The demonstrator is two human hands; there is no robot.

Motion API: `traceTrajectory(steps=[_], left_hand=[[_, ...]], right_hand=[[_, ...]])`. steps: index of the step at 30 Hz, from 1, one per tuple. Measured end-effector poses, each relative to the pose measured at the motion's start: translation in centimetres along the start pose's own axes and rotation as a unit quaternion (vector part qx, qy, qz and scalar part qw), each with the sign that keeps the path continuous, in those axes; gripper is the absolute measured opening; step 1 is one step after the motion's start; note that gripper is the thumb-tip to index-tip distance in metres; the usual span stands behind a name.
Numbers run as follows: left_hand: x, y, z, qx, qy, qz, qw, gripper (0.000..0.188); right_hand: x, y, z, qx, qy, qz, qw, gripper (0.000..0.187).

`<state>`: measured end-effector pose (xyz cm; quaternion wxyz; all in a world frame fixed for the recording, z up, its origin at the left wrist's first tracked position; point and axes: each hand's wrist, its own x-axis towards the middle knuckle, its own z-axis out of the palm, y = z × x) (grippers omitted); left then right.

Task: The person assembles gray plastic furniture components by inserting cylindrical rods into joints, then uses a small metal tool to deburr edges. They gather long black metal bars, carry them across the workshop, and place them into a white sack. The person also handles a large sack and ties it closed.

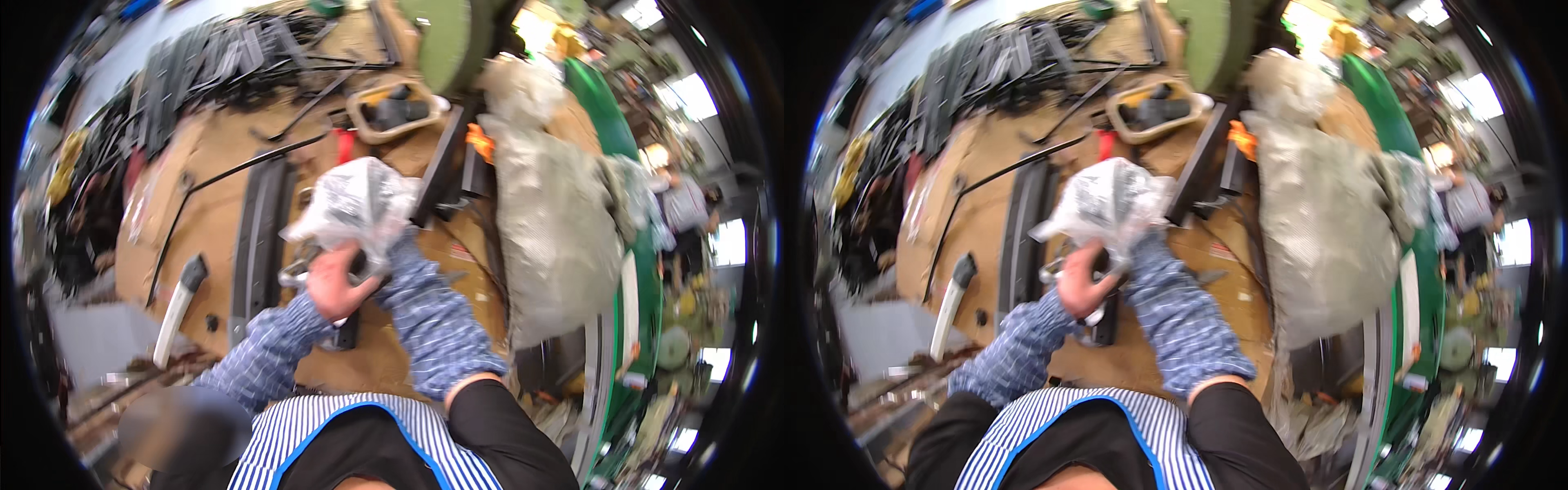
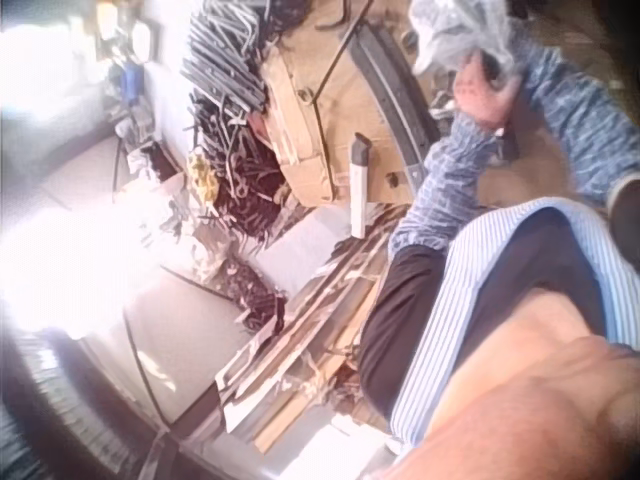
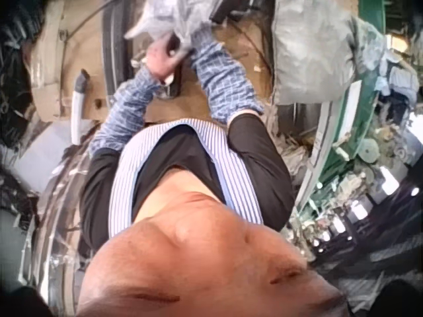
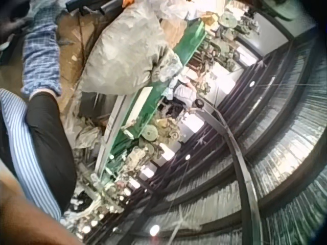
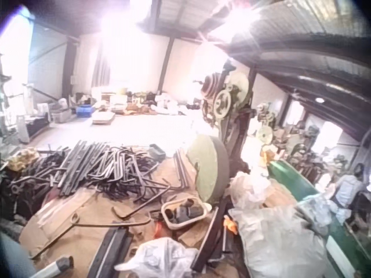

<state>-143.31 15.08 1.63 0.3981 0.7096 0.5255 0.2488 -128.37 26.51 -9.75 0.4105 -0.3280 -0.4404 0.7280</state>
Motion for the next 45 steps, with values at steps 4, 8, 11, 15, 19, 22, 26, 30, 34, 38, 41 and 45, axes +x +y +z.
traceTrajectory(steps=[4,8,11,15,19,22,26,30,34,38,41,45], left_hand=[[1.6,1.9,-0.9,0.005,0.195,0.102,0.975,0.065],[-1.2,3.4,-1.0,-0.062,0.194,0.128,0.971,0.036],[-1.8,3.3,-1.1,-0.053,0.025,0.175,0.983,0.041],[-2.9,3.8,-0.4,0.024,0.007,0.419,0.908,0.045],[-6.7,9.4,2.7,-0.215,-0.055,0.316,0.922,0.057],[-10.8,16.9,7.5,-0.080,-0.073,0.265,0.958,0.069],[-15.2,25.6,16.3,-0.126,-0.109,0.311,0.936,0.044],[-24.9,33.0,30.2,-0.236,-0.181,0.225,0.928,0.038],[-38.4,41.7,44.8,-0.185,-0.360,0.294,0.866,0.033],[-47.7,49.4,57.3,-0.047,-0.461,0.393,0.794,0.027],[-51.9,52.6,65.5,-0.147,-0.593,0.247,0.752,0.025],[-55.5,55.4,76.9,-0.277,-0.709,-0.078,0.644,0.021]], right_hand=[[1.3,1.1,0.2,0.000,0.070,-0.061,0.996,0.052],[0.9,0.3,-0.2,0.113,0.114,-0.094,0.983,0.049],[-0.1,-0.7,-0.5,0.199,0.121,-0.140,0.962,0.047],[-4.1,-1.6,-1.5,0.303,0.104,-0.225,0.920,0.045],[-13.0,-3.1,-3.9,0.401,0.001,-0.370,0.838,0.043],[-26.4,-5.5,-6.4,0.381,-0.053,-0.463,0.799,0.042],[-51.1,-9.3,-6.4,-0.035,0.367,-0.393,0.843,0.024],[-77.1,-10.0,-3.3,-0.675,0.441,0.059,0.588,0.029],[-99.0,-6.3,1.1,-0.503,0.603,0.194,0.588,0.062],[-116.7,-1.9,4.9,-0.431,0.575,0.383,0.581,0.059],[-126.1,1.0,6.9,-0.469,0.633,0.249,0.563,0.057],[-135.9,3.2,5.4,-0.318,0.598,0.385,0.627,0.055]])
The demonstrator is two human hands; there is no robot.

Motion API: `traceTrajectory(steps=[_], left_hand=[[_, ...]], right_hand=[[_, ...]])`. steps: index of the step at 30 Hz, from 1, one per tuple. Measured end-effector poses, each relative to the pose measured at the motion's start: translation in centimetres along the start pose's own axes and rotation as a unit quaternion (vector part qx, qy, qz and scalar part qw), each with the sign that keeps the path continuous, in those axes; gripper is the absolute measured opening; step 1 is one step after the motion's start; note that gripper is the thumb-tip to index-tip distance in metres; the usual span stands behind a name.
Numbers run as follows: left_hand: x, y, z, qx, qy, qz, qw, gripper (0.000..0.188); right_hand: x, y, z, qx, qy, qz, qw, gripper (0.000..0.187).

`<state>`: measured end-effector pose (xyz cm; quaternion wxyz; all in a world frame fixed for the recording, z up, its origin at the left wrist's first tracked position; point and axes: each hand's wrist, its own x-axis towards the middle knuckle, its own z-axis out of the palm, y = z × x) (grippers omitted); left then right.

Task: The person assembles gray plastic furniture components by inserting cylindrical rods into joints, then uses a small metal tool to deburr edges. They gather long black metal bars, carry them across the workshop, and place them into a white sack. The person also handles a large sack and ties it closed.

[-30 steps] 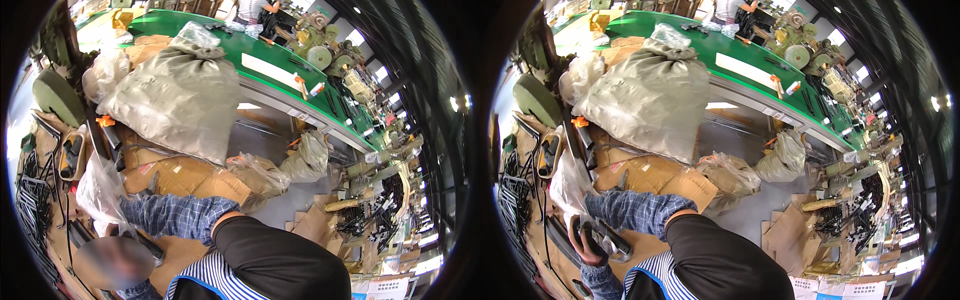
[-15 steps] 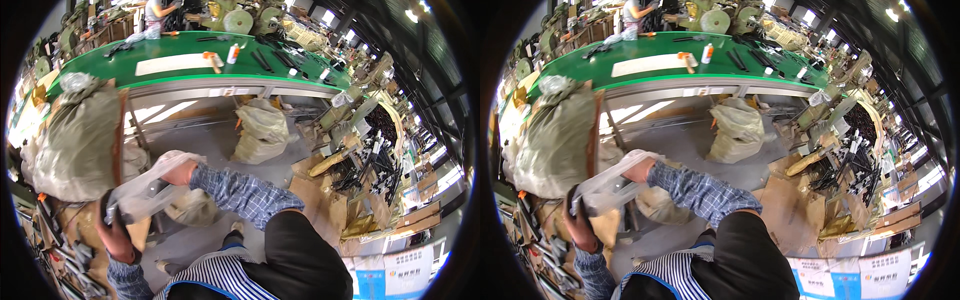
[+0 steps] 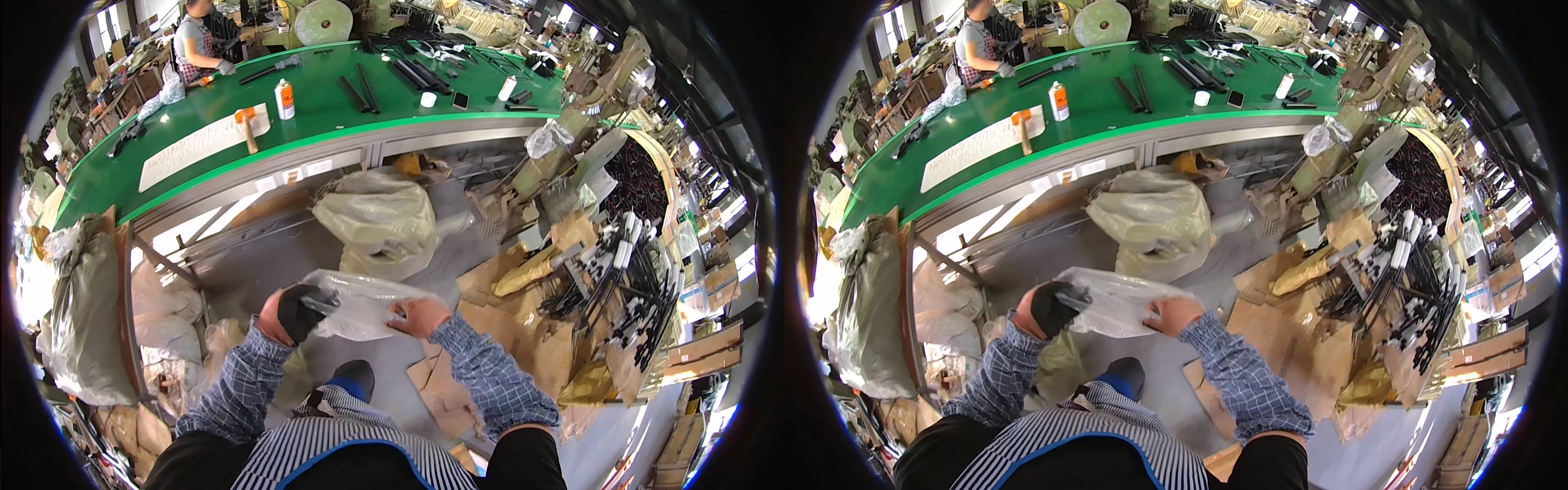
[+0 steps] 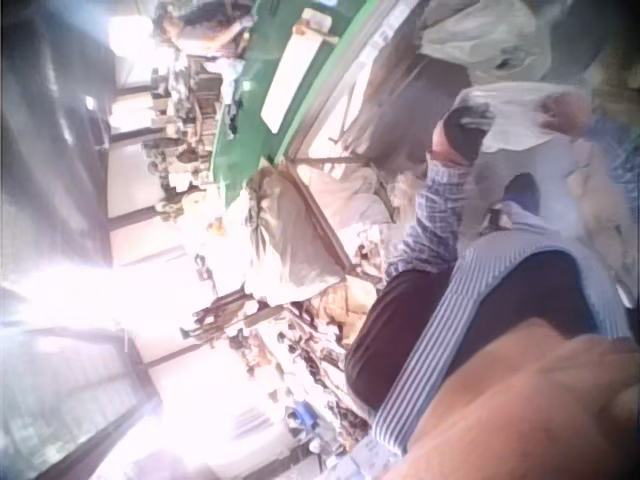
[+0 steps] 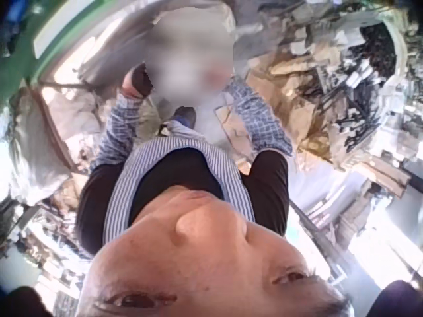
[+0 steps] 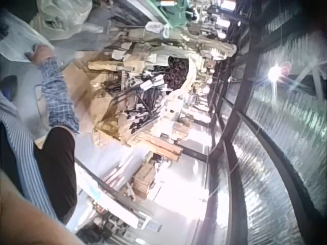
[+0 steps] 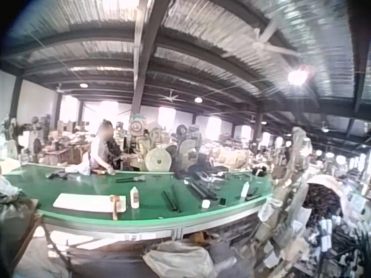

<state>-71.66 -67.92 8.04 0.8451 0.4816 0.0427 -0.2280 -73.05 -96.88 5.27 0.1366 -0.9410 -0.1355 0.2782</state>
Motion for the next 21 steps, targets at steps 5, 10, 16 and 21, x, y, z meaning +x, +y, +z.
traceTrajectory(steps=[5,10,16,21], left_hand=[[15.0,-1.8,2.3,0.517,-0.021,0.341,0.785,0.034],[31.0,-0.8,5.4,0.541,-0.022,0.207,0.815,0.045],[44.3,4.2,10.2,0.595,0.018,0.314,0.740,0.046],[53.3,5.2,13.4,0.409,0.144,0.169,0.885,0.033]], right_hand=[[7.4,11.9,-7.4,-0.015,-0.057,-0.052,0.997,0.060],[16.2,23.4,-17.9,0.015,-0.066,-0.092,0.993,0.047],[25.0,34.7,-32.8,0.501,-0.085,-0.226,0.831,0.037],[42.3,52.5,-44.6,0.620,0.222,-0.163,0.734,0.026]])
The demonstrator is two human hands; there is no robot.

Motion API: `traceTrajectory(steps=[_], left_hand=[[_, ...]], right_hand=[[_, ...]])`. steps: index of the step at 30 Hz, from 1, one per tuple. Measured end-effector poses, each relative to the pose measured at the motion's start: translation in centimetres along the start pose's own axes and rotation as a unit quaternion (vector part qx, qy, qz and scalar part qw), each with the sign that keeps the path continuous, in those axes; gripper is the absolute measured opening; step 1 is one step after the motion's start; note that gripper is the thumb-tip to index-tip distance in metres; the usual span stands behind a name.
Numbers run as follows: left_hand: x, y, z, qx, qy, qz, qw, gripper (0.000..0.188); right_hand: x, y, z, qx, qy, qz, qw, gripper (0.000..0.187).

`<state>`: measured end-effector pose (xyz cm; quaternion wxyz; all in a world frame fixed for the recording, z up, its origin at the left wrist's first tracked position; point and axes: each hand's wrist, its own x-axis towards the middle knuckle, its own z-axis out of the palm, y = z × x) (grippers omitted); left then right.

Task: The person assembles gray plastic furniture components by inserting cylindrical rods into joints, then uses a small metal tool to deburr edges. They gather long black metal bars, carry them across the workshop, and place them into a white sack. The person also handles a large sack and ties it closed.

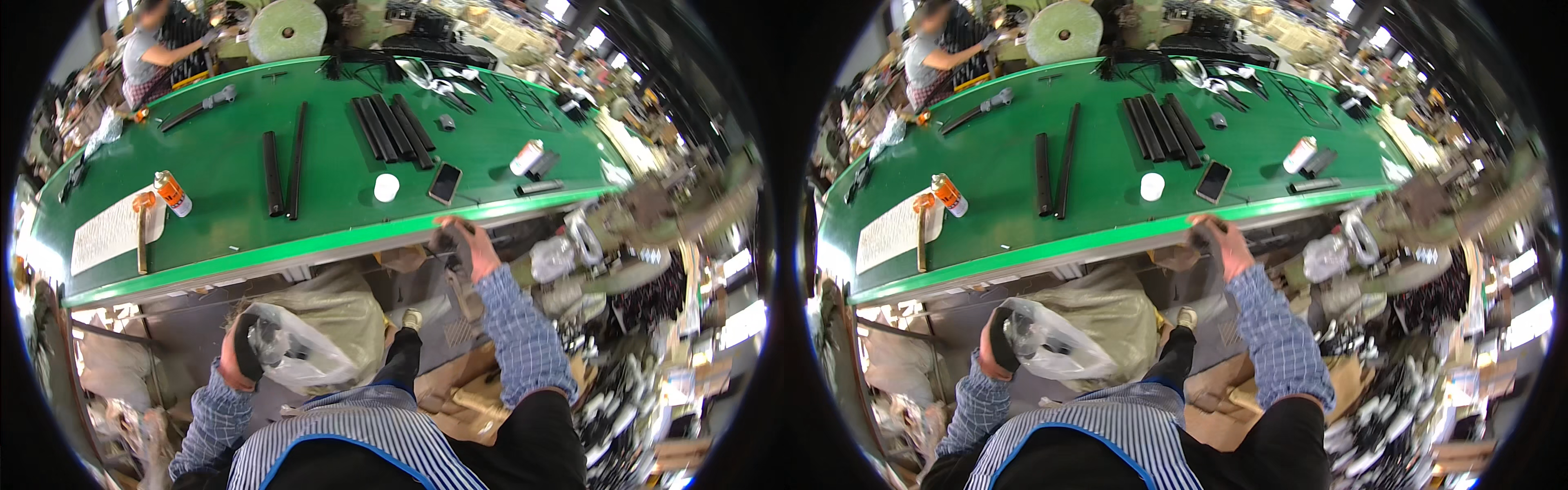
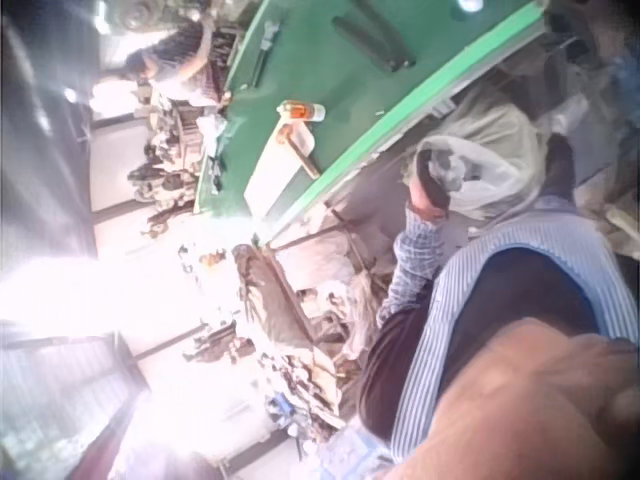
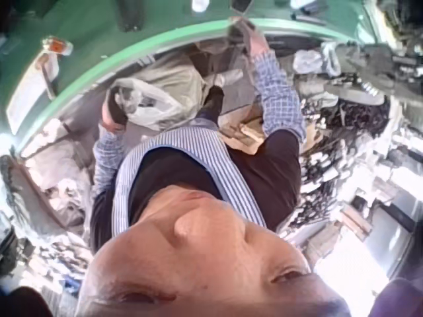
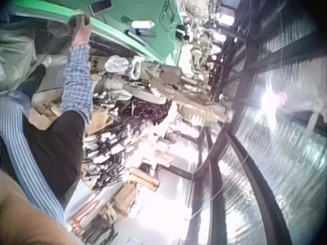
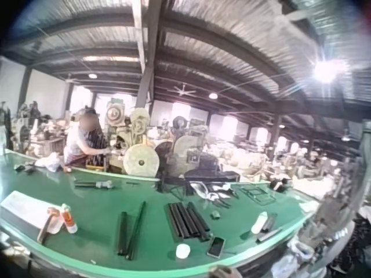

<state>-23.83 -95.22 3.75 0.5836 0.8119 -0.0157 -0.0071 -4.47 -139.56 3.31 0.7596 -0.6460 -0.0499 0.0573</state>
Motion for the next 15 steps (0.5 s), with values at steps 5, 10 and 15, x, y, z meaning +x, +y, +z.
traceTrajectory(steps=[5,10,15], left_hand=[[6.7,0.4,6.7,-0.481,0.268,-0.249,0.796,0.026],[11.8,4.2,11.6,0.288,0.276,-0.173,0.900,0.044],[14.7,7.0,15.3,0.441,0.196,-0.206,0.851,0.052]], right_hand=[[29.3,6.6,-15.4,-0.545,0.140,-0.071,0.824,0.046],[49.8,11.5,-23.6,-0.690,0.135,-0.061,0.708,0.075],[55.7,14.4,-26.7,-0.756,0.036,-0.036,0.652,0.045]])
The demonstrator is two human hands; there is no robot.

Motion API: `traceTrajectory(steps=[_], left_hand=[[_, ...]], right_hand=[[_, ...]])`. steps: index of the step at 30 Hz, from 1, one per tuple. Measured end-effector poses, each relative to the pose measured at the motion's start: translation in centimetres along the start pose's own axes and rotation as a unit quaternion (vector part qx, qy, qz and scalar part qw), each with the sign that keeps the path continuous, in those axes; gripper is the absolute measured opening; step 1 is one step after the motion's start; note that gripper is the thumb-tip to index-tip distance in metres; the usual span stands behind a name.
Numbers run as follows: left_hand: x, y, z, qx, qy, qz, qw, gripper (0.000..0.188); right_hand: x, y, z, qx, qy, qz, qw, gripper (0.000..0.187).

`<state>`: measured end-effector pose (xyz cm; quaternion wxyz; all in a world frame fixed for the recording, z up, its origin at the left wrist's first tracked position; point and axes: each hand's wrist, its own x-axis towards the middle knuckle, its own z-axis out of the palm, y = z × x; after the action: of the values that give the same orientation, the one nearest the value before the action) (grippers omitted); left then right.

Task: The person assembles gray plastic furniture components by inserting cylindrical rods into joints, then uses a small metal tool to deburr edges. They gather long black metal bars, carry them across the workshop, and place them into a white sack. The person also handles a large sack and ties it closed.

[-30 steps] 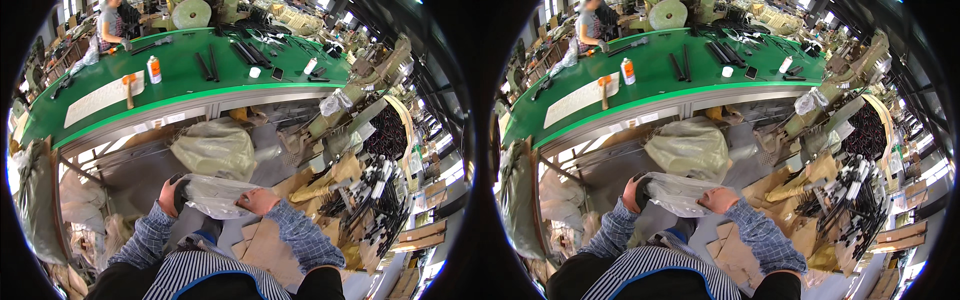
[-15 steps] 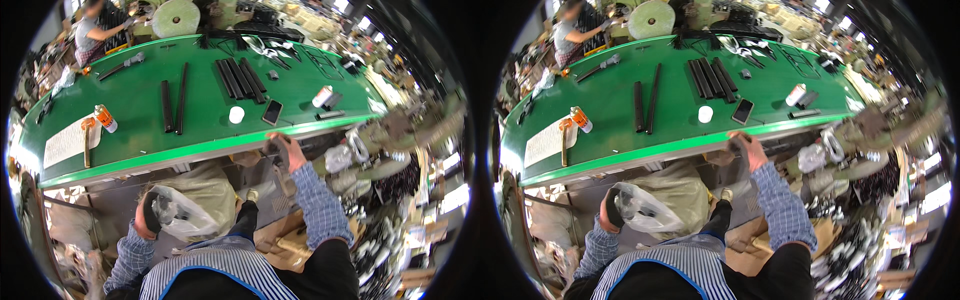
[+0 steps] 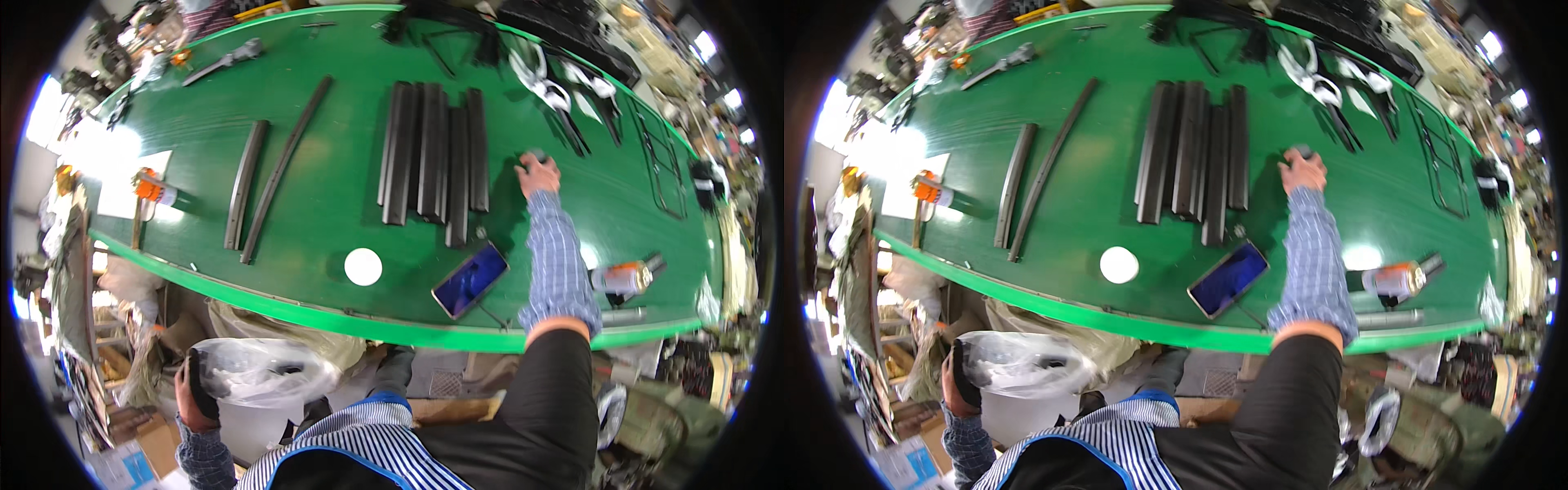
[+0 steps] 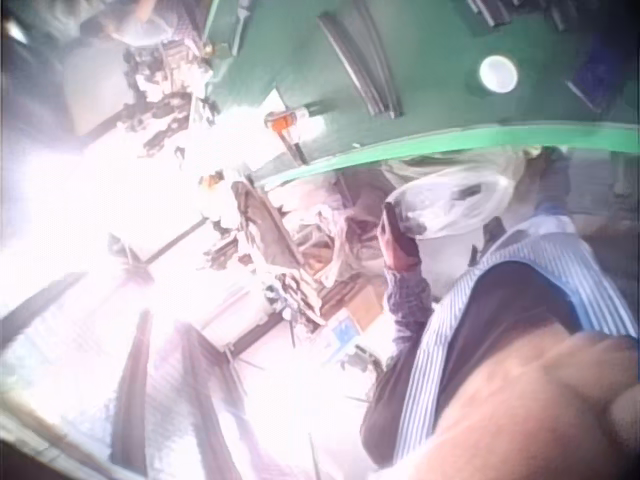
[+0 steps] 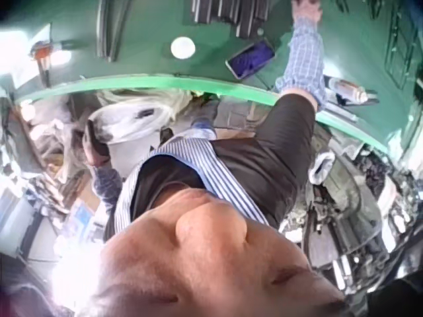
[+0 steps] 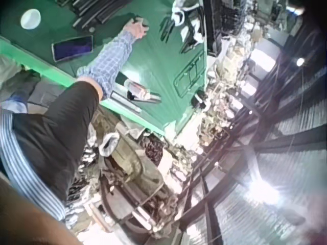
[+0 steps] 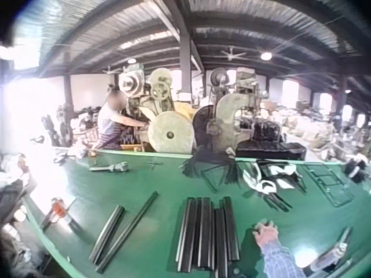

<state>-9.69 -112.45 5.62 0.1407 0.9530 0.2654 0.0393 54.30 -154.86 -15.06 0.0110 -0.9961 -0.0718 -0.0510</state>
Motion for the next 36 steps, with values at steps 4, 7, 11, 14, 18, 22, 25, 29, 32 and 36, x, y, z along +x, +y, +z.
traceTrajectory(steps=[4,7,11,14,18,22,25,29,32,36], left_hand=[[-1.0,4.5,1.1,-0.113,0.017,-0.051,0.992,0.044],[-1.0,7.5,2.0,-0.257,-0.009,-0.157,0.953,0.038],[-1.7,9.5,2.8,-0.686,0.006,-0.320,0.654,0.033],[-3.9,8.4,1.8,-0.629,0.012,-0.303,0.716,0.033],[-8.2,3.2,-1.9,-0.186,0.075,-0.159,0.967,0.038],[-12.4,-6.4,-5.7,-0.676,0.134,-0.249,0.680,0.035],[-18.5,-13.9,-7.0,-0.525,0.191,-0.199,0.805,0.034],[-27.9,-24.2,-9.7,-0.498,0.174,-0.291,0.798,0.032],[-33.6,-30.8,-12.5,-0.663,0.268,-0.334,0.614,0.038],[-39.7,-38.7,-14.4,-0.711,0.314,-0.300,0.553,0.028]], right_hand=[[-5.9,-5.0,-6.7,0.693,-0.045,0.081,0.715,0.005],[-16.8,-13.2,-14.3,0.758,-0.326,-0.168,0.540,0.010],[-29.3,-25.7,-19.2,0.516,-0.633,-0.452,0.359,0.026],[-36.9,-32.8,-19.6,0.357,-0.351,-0.601,0.623,0.042],[-42.5,-37.9,-19.4,0.282,-0.307,-0.694,0.586,0.052],[-47.3,-43.9,-19.4,0.057,-0.279,-0.721,0.631,0.045],[-53.9,-48.5,-20.3,0.138,-0.243,-0.730,0.624,0.045],[-63.3,-57.5,-23.2,0.047,-0.354,-0.702,0.616,0.047],[-69.6,-64.2,-25.9,0.022,-0.432,-0.760,0.485,0.052],[-74.7,-70.6,-28.2,0.083,-0.375,-0.854,0.351,0.053]])
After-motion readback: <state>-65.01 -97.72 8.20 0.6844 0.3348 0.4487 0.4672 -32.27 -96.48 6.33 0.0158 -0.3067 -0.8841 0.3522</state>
